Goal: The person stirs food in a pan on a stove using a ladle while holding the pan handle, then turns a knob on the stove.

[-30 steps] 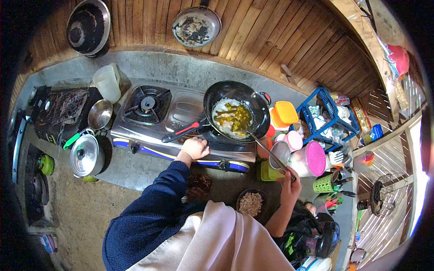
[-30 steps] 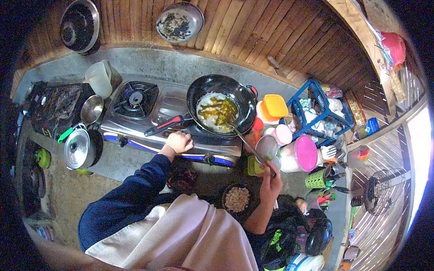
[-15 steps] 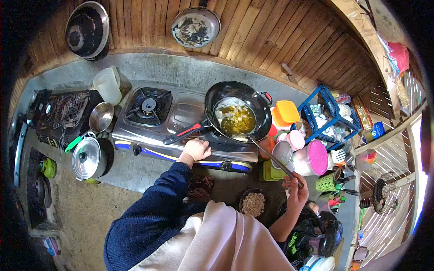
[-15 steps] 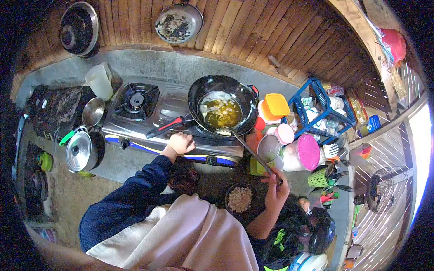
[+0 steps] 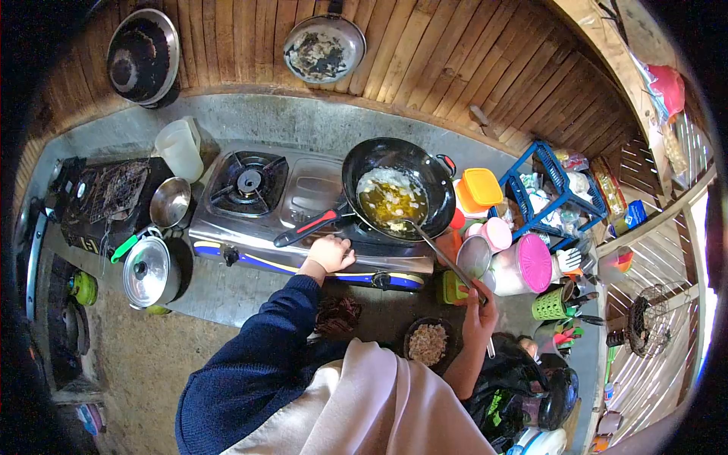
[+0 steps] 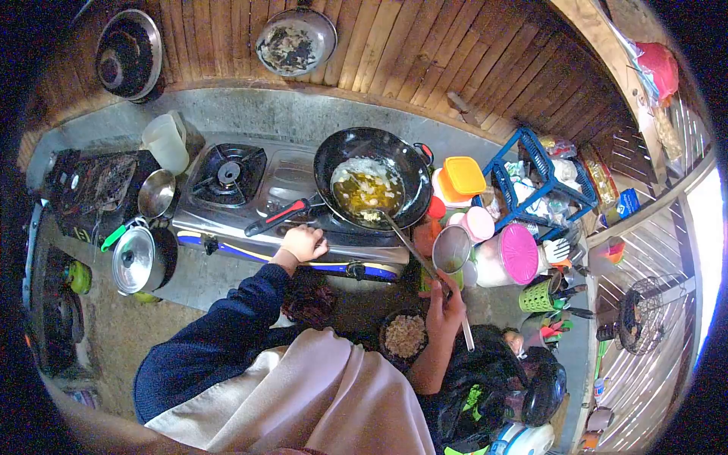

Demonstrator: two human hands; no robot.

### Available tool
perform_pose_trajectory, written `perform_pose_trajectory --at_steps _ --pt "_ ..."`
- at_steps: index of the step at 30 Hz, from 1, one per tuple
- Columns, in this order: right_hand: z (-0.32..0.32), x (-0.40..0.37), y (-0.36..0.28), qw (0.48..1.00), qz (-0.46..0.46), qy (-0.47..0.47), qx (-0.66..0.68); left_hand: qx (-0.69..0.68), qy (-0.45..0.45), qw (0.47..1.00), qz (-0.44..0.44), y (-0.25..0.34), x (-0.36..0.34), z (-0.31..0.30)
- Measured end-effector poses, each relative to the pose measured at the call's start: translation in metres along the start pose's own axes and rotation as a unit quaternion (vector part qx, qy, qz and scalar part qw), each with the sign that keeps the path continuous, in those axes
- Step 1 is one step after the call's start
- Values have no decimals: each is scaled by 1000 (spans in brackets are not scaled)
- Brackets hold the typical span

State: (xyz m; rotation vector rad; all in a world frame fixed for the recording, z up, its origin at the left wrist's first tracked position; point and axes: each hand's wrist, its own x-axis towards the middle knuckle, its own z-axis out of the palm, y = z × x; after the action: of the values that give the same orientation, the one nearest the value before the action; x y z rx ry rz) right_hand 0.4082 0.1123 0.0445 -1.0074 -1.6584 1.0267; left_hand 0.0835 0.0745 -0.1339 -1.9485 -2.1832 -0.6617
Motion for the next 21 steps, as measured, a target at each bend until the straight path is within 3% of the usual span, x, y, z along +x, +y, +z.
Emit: perform_pose_trajectory --at_steps 10,21 --pt "40 28 25 997 -1 -19 75 -6 11 1000 7 -1 0 2" --pt "78 70 80 997 -63 -30 20 3 3 1000 7 0 -1 -1"
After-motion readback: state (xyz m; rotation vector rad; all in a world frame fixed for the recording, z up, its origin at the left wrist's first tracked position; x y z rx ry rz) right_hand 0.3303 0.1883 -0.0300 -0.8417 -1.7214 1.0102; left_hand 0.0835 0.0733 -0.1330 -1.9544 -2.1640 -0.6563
